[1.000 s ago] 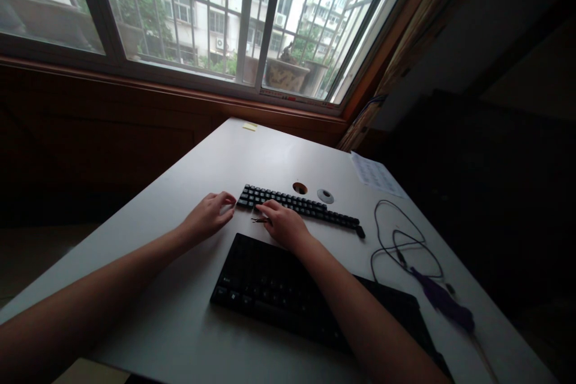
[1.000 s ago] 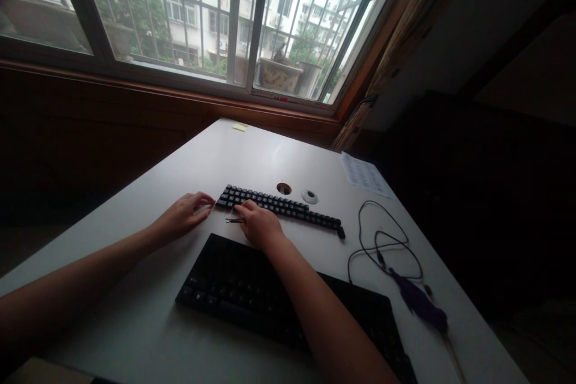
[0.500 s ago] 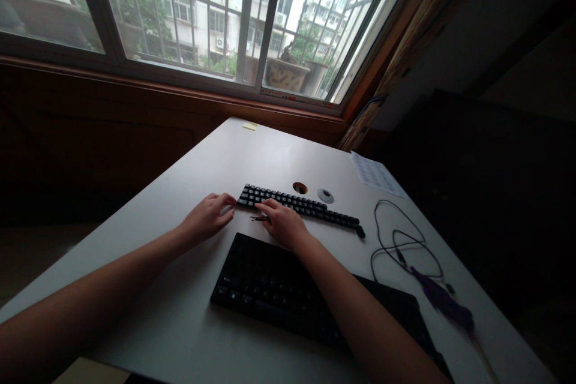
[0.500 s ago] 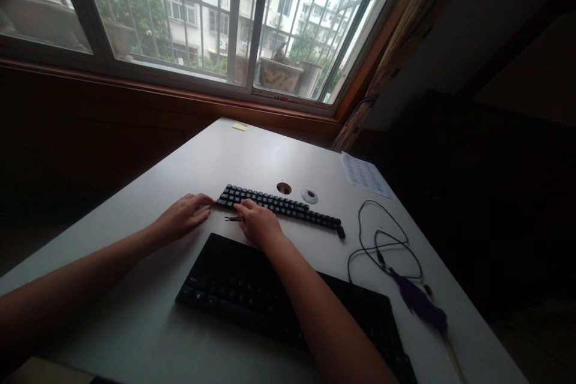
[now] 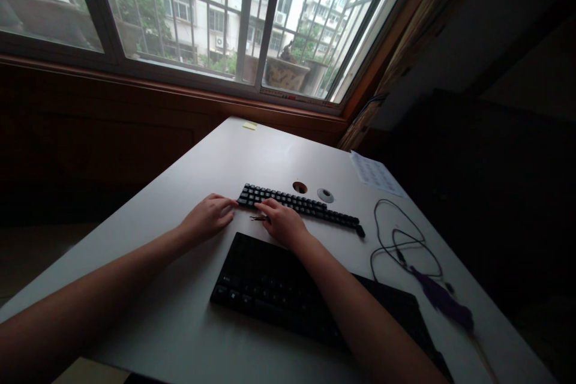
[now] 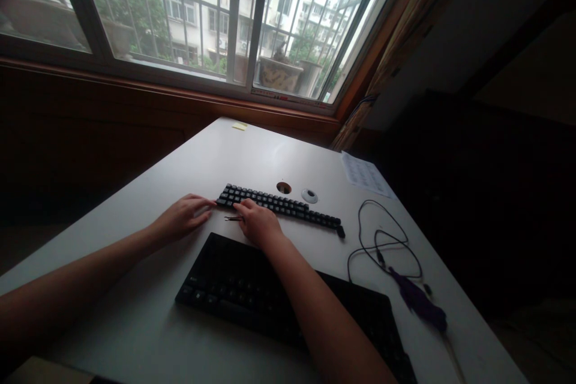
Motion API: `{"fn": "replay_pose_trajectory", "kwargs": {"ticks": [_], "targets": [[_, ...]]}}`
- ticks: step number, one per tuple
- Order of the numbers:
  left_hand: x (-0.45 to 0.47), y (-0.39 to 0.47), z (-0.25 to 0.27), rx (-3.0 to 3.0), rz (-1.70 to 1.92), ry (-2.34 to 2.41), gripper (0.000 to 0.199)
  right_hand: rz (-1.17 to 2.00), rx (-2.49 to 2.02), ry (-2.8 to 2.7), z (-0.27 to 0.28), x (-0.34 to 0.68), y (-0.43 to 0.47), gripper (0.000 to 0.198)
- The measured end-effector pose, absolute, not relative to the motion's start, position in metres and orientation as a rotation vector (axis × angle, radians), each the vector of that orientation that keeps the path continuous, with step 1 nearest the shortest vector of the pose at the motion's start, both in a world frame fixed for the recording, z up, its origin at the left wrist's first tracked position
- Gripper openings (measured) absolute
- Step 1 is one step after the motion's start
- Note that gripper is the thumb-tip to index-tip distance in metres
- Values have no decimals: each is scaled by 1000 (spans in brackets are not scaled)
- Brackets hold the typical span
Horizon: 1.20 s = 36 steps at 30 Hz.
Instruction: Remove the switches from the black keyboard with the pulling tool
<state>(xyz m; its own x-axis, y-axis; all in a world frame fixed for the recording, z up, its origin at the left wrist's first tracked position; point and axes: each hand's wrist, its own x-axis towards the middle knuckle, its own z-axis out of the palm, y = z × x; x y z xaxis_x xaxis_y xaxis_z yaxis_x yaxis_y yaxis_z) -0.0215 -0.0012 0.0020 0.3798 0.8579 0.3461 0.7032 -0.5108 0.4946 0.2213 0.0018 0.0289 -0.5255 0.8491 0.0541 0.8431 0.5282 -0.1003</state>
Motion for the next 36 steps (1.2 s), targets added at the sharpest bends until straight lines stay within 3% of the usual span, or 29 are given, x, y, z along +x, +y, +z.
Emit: {"fn": "replay_pose_trajectory", "kwargs": {"ticks": [36], "targets": [[-23, 1, -4, 2528, 799, 1315, 32, 51, -1536, -2661, 30, 221, -1, 49]]}}
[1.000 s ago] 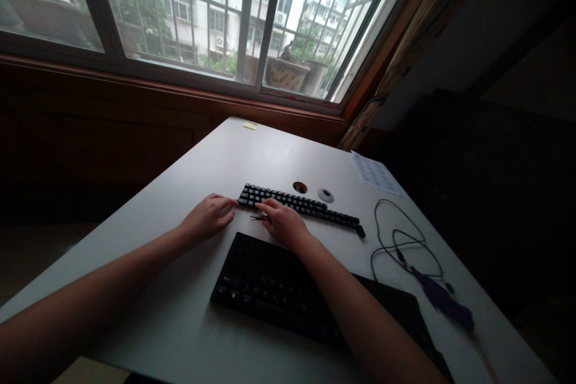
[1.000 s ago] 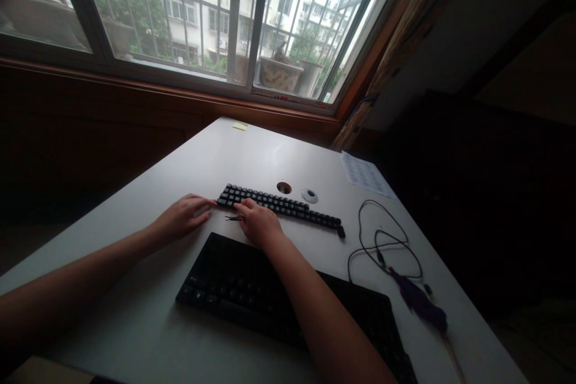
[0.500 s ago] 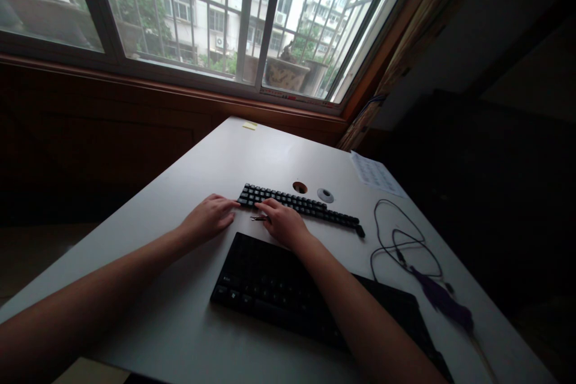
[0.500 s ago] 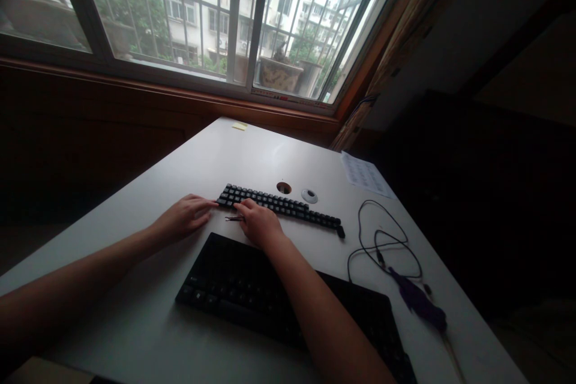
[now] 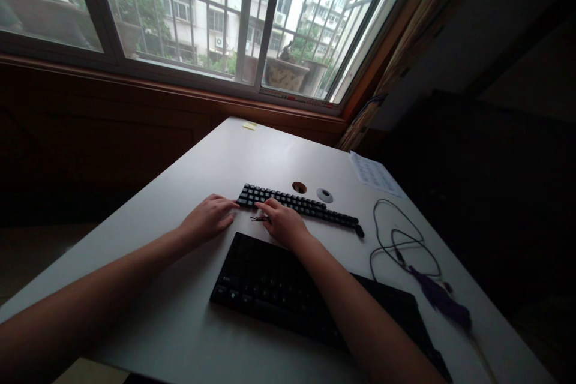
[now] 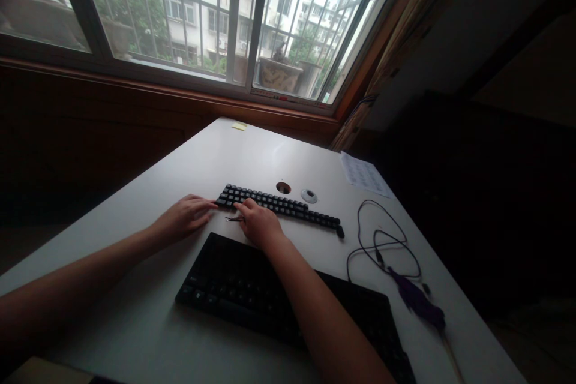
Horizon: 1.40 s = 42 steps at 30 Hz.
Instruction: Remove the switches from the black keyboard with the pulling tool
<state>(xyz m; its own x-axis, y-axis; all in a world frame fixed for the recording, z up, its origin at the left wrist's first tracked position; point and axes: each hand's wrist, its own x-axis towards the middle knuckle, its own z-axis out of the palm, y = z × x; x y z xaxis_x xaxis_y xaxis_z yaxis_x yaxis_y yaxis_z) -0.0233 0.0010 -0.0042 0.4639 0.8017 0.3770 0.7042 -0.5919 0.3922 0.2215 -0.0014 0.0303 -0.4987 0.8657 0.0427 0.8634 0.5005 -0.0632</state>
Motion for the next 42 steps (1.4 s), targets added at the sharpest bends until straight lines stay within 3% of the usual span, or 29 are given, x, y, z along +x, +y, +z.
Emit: {"fn": "replay_pose_trajectory", "kwargs": {"ticks": [19, 25, 33, 42], "targets": [[-24, 1, -4, 2518, 809, 1302, 29, 145, -1511, -2598, 33, 224, -3, 49], [-23, -1, -2, 2497, 840, 1304, 21, 411, -1264, -2320, 41, 235, -16, 28], [-23, -2, 2, 2488, 866, 1440, 11, 769, -1227, -1849, 45, 247, -60, 34], [-18, -8, 13, 2456, 924, 1287, 12, 609, -1153, -1760, 54, 239, -86, 40]]}}
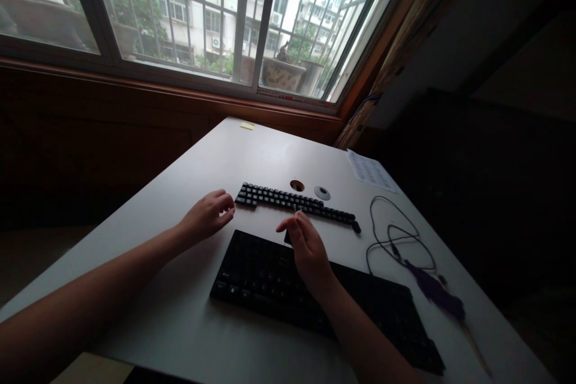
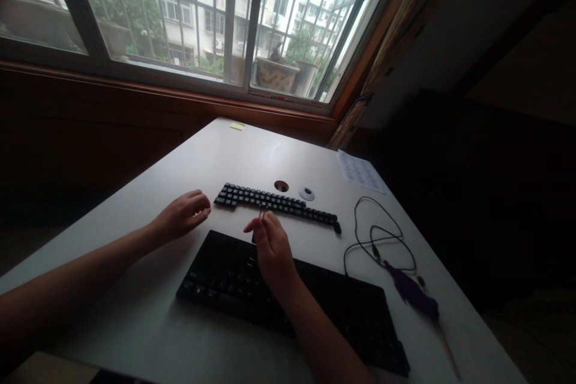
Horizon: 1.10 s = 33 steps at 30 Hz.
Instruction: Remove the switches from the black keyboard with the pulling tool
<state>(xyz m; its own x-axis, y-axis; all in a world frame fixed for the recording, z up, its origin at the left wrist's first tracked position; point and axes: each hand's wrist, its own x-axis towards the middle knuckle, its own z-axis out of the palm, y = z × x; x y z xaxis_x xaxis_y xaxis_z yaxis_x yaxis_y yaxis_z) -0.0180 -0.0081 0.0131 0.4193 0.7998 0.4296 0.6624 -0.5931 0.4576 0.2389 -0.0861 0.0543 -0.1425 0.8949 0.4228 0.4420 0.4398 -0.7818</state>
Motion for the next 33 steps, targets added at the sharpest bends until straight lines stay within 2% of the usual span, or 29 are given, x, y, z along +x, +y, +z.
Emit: {"fn": "replay_pose_trajectory", "kwargs": {"ticks": [6, 14, 22, 33], "targets": [[-13, -14, 18, 2516, 881, 1051, 15, 782, -1095, -1812, 39, 233, -99, 39], [-7, -21, 18, 2653, 736, 670, 17, 716, -1070, -2071, 32, 229, -106, 30], [-8, -20, 17, 2674, 701, 647, 16, 590, -1105, -2160, 28, 229, -110, 23], [-7, -19, 15, 2639, 731, 630, 14, 652, -1111, -2025, 22, 231, -113, 18]]}}
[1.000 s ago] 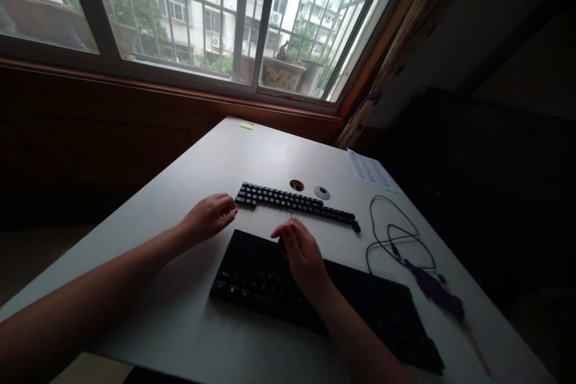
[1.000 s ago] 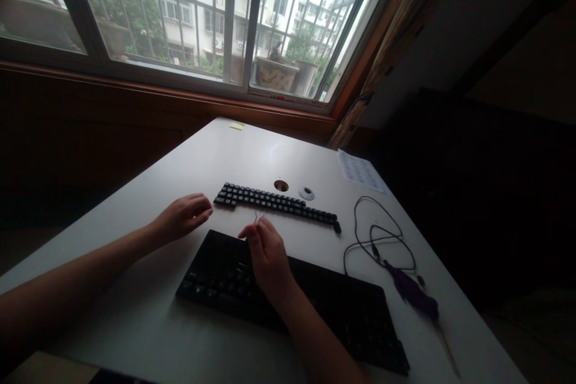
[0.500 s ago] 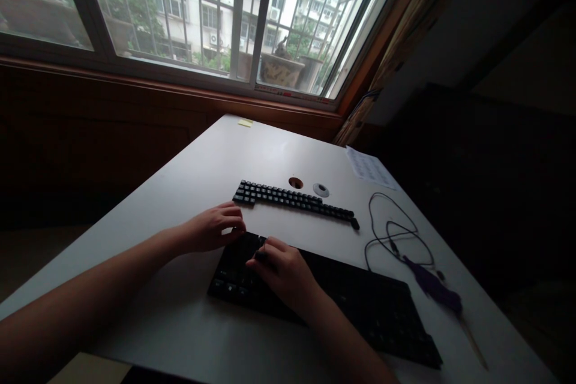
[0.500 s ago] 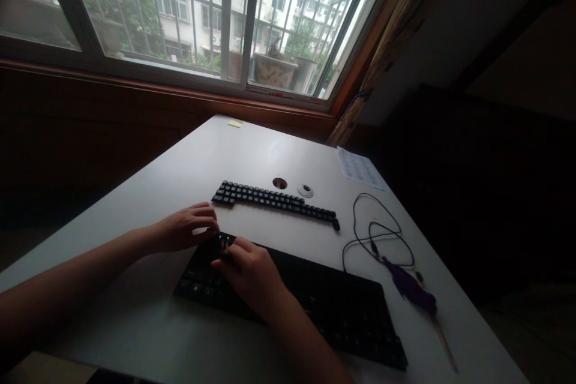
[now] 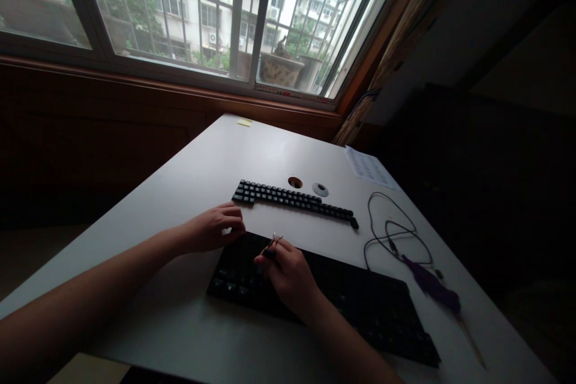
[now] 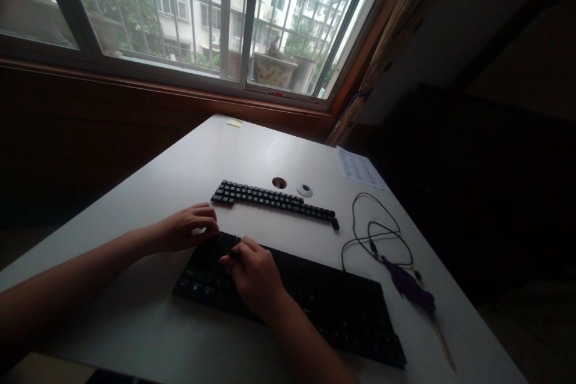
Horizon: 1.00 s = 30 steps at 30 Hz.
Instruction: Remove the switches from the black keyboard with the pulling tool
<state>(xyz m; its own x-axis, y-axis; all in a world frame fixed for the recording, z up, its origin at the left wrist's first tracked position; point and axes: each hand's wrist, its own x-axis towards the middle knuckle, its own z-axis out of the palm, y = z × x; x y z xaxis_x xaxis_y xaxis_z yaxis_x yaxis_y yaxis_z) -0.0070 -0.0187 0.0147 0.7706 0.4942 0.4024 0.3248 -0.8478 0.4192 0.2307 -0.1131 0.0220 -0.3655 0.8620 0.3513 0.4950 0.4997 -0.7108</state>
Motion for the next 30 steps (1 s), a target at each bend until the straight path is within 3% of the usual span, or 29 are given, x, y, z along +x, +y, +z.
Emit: {"fn": "replay_pose_trajectory", "kwargs": {"ticks": [30], "targets": [[-5, -20, 12, 2618, 791, 653, 15, 585, -1081, -2186, 23, 230, -110, 12]]}}
